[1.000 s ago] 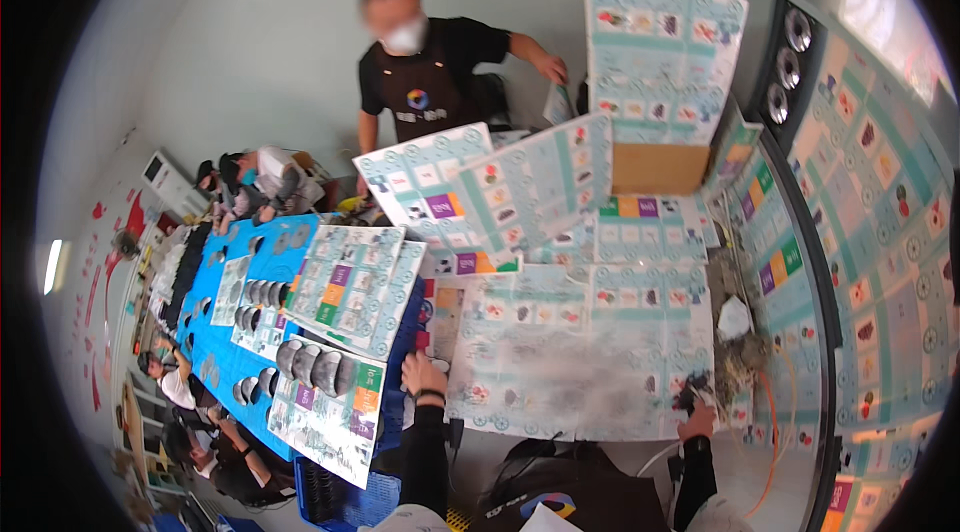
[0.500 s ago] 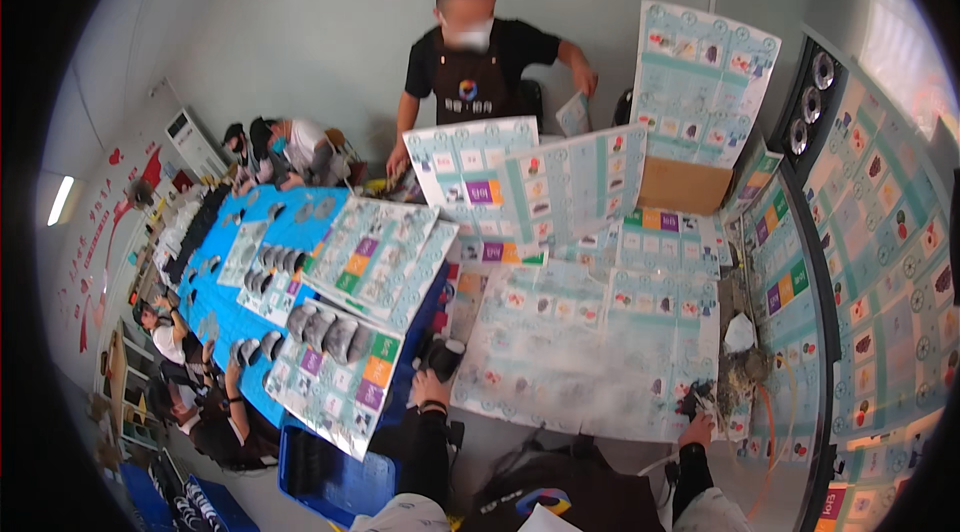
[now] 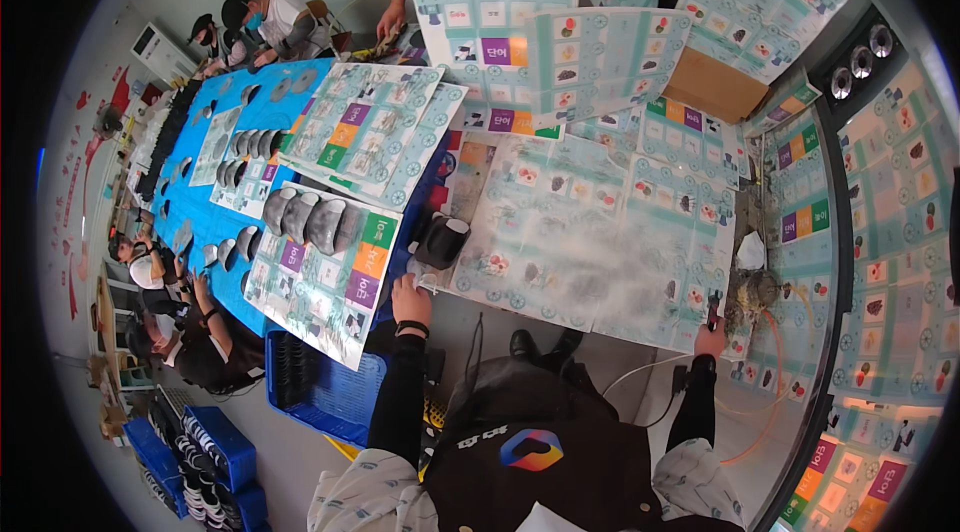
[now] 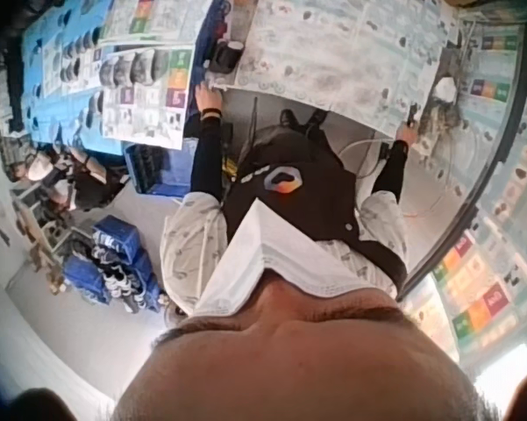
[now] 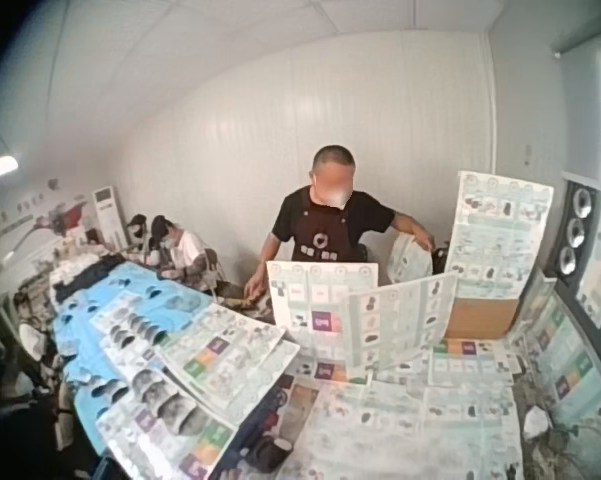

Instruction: The recorder is assembling and inspecting shoe components at a workstation.

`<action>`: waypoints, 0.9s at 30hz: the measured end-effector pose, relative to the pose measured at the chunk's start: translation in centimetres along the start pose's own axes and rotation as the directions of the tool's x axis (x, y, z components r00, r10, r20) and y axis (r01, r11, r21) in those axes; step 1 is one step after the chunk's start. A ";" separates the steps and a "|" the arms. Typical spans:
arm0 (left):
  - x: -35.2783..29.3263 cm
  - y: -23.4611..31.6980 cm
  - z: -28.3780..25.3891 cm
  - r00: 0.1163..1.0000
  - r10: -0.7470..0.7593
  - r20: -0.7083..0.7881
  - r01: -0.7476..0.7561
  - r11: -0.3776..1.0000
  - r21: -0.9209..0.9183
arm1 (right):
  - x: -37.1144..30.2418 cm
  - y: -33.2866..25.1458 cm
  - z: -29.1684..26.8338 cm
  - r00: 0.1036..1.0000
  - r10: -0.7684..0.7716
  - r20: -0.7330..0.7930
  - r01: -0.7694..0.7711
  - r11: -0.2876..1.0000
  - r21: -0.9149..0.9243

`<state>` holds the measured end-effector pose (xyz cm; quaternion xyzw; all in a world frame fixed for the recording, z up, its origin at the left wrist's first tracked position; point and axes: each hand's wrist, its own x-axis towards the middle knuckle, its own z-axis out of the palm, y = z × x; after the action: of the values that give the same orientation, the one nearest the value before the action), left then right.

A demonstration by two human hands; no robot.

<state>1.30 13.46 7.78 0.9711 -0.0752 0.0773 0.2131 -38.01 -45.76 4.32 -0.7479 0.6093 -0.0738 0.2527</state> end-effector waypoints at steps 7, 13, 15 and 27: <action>5.5 2.3 2.1 0.985 0.159 -0.067 -0.163 0.985 -0.062 | -9.7 -1.0 -7.4 0.963 -0.009 0.271 -0.139 0.842 0.522; 8.6 5.5 4.5 0.940 0.342 0.011 -0.342 0.938 0.060 | -16.8 -8.4 -12.8 0.950 -0.255 0.180 0.093 0.781 0.618; 7.9 7.5 4.7 0.904 0.419 0.083 -0.423 0.905 0.045 | -18.3 -9.6 -13.7 0.955 -0.234 0.185 0.073 0.783 0.617; 10.2 8.7 0.5 0.934 0.323 0.150 -0.328 0.945 0.005 | -18.4 -5.4 -12.8 0.909 -0.202 0.363 -0.071 0.786 0.615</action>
<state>9.73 4.24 12.67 0.9513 -0.2493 0.0408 0.1767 -43.18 -31.28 21.49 -0.6441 0.4576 -0.1184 0.6014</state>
